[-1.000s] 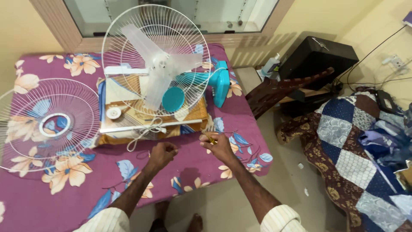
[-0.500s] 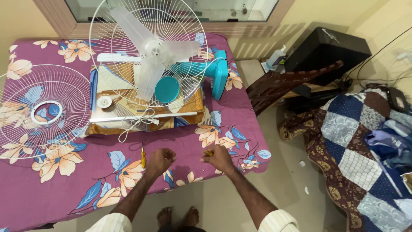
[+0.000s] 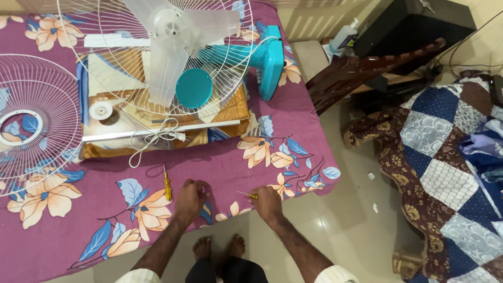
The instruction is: The person disassembles a small electric fan on a table. They remove the front grille, unscrew the central hub nut, and detach the fan blades from the motor shaft. The components are placed on the table.
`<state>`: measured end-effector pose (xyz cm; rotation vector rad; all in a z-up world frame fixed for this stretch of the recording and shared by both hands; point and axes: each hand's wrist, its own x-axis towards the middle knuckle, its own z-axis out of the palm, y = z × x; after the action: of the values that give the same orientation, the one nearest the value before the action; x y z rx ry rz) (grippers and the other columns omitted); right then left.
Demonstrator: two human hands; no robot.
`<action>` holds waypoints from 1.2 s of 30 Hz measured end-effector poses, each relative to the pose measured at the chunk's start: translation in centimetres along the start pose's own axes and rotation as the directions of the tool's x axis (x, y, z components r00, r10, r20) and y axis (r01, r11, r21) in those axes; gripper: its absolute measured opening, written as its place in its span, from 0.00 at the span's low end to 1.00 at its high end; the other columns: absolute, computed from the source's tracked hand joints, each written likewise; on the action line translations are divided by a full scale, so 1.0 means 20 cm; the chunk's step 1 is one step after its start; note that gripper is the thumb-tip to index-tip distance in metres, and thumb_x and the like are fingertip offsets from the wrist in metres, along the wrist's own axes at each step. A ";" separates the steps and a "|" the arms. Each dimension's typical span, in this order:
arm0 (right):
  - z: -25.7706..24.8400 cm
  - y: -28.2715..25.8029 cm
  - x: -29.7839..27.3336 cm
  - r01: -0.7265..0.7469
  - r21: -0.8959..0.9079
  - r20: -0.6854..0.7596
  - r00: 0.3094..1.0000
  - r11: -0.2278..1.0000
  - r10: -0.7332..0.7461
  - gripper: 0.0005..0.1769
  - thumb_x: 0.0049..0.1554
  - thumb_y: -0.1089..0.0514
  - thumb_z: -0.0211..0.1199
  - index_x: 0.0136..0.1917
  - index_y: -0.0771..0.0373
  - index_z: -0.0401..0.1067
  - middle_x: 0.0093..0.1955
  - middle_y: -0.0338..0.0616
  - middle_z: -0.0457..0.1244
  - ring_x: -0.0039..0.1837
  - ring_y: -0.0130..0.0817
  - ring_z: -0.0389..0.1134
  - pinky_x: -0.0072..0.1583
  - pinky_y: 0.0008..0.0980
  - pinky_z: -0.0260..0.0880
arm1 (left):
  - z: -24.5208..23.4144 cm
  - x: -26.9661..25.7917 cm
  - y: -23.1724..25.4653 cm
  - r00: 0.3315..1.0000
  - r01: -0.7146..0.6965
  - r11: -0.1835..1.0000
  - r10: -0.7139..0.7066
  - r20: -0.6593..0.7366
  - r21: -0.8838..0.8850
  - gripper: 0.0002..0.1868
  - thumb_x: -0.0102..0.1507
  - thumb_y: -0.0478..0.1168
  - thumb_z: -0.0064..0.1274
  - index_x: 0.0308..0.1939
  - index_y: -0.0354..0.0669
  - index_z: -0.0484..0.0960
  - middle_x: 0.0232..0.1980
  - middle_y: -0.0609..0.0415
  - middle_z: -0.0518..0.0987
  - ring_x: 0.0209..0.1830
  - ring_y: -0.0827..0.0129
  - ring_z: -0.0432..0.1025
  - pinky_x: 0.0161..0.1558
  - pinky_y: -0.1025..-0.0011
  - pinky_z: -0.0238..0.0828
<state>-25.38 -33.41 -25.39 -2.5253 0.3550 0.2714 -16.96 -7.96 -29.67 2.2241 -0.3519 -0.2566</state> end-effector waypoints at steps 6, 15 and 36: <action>0.10 0.06 0.07 0.188 -0.153 -0.047 0.979 0.970 -0.197 0.02 0.51 0.63 0.67 0.40 0.64 0.78 0.44 0.56 0.68 0.47 0.58 0.70 0.48 0.54 0.70 | 0.08 0.07 -0.05 0.996 0.016 0.977 -0.034 0.080 0.212 0.04 0.59 0.35 0.60 0.37 0.41 0.87 0.43 0.43 0.83 0.43 0.49 0.78 0.48 0.53 0.77; 0.10 0.07 0.12 0.261 -0.312 0.095 0.965 0.913 -0.243 0.13 0.50 0.68 0.64 0.50 0.69 0.70 0.51 0.56 0.64 0.49 0.53 0.71 0.46 0.47 0.75 | 0.12 0.11 -0.01 0.961 -0.075 0.887 -0.058 0.270 0.457 0.11 0.58 0.29 0.55 0.44 0.39 0.84 0.48 0.42 0.81 0.48 0.48 0.78 0.48 0.55 0.79; -0.24 -0.16 0.39 0.228 0.292 -0.187 0.966 0.929 -0.178 0.09 0.53 0.62 0.67 0.44 0.71 0.75 0.37 0.50 0.69 0.39 0.40 0.73 0.43 0.39 0.73 | -0.07 0.35 0.20 0.938 0.300 0.819 -0.160 0.308 -0.490 0.12 0.65 0.40 0.58 0.42 0.31 0.84 0.35 0.45 0.84 0.27 0.66 0.79 0.31 0.69 0.82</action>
<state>-16.47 -35.06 -22.04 -2.2511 0.1764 -0.0640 -10.59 -11.65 -26.15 1.6760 -0.1166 -0.6919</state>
